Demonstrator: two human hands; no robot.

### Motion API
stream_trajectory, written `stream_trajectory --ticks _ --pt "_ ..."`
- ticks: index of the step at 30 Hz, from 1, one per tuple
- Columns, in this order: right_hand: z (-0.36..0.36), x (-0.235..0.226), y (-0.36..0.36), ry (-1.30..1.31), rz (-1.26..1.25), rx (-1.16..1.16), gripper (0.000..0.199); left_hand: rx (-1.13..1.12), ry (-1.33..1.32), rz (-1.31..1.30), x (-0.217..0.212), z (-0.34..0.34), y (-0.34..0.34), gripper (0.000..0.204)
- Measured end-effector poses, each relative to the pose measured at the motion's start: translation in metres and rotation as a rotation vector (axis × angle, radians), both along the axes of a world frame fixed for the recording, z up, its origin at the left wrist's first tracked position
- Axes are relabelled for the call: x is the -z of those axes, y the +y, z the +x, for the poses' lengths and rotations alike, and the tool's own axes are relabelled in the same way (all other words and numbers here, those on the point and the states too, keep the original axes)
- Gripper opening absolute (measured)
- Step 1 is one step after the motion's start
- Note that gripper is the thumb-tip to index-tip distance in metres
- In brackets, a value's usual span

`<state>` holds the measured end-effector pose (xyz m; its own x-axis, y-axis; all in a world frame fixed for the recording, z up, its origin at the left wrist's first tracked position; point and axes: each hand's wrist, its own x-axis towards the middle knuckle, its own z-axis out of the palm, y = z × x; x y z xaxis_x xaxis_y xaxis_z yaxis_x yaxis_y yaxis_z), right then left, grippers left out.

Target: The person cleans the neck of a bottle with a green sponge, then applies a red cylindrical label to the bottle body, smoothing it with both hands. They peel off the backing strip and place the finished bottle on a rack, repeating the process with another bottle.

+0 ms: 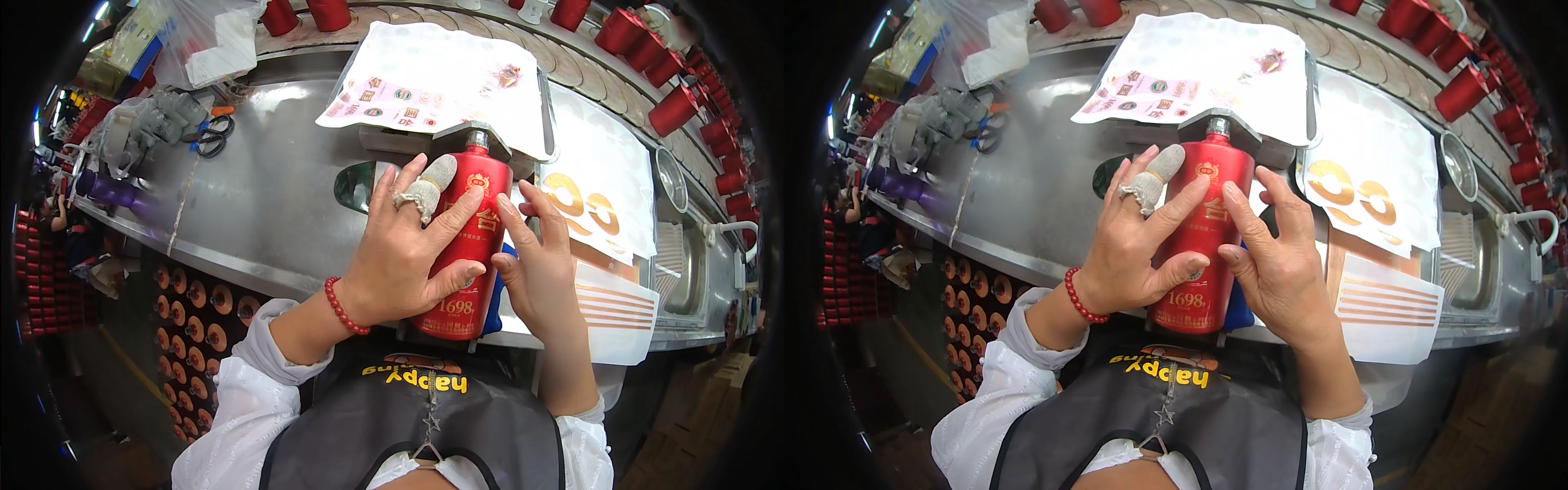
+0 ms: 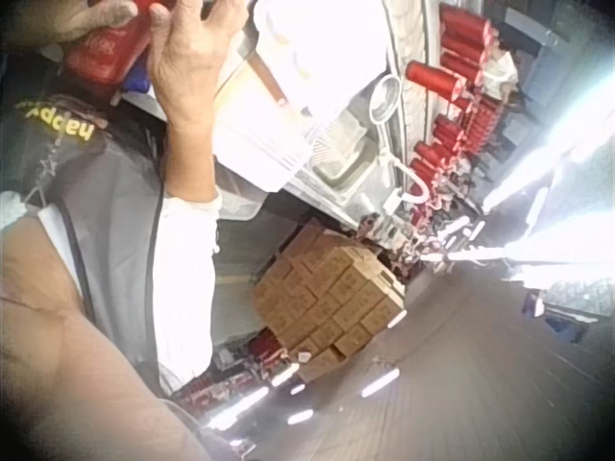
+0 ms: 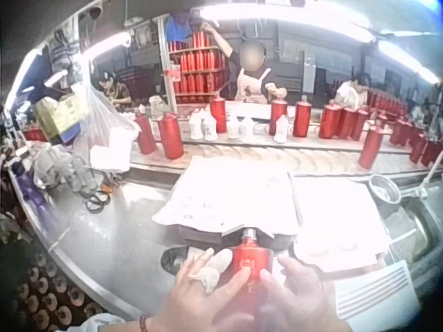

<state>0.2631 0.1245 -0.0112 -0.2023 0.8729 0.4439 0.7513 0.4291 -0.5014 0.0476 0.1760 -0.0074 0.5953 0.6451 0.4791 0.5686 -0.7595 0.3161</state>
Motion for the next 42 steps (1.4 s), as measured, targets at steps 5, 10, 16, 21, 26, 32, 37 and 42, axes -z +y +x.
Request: stream_trajectory --ticks 5,10,16,21,26,32,37,42 --pt "-0.004 -0.002 0.009 0.042 -0.009 -0.002 0.052 0.001 -0.068 0.023 -0.001 0.003 0.007 0.07" --pt "-0.005 -0.001 0.016 0.002 -0.005 0.016 0.05 -0.027 0.004 0.014 -0.001 0.006 0.009 0.069" --pt "-0.002 -0.004 0.013 0.005 -0.058 -0.008 0.052 -0.005 -0.024 -0.006 -0.002 0.003 0.011 0.067" --pt "-0.005 -0.003 0.011 -0.021 -0.046 0.003 0.052 0.014 -0.104 -0.002 0.007 0.004 0.011 0.065" --pt "-0.006 -0.006 0.012 0.026 -0.074 0.0 0.052 -0.021 -0.061 -0.017 0.006 0.003 0.009 0.063" --pt "-0.006 -0.004 0.01 0.014 -0.04 -0.008 0.052 -0.002 -0.098 0.008 0.008 0.003 0.012 0.061" --pt "-0.002 0.001 0.001 -0.056 -0.062 -0.018 0.052 0.085 -0.215 -0.07 0.014 -0.003 0.013 0.064" --pt "0.002 0.004 -0.005 0.147 -0.075 -0.069 0.053 0.216 -0.348 -0.273 0.026 -0.015 0.012 0.068"
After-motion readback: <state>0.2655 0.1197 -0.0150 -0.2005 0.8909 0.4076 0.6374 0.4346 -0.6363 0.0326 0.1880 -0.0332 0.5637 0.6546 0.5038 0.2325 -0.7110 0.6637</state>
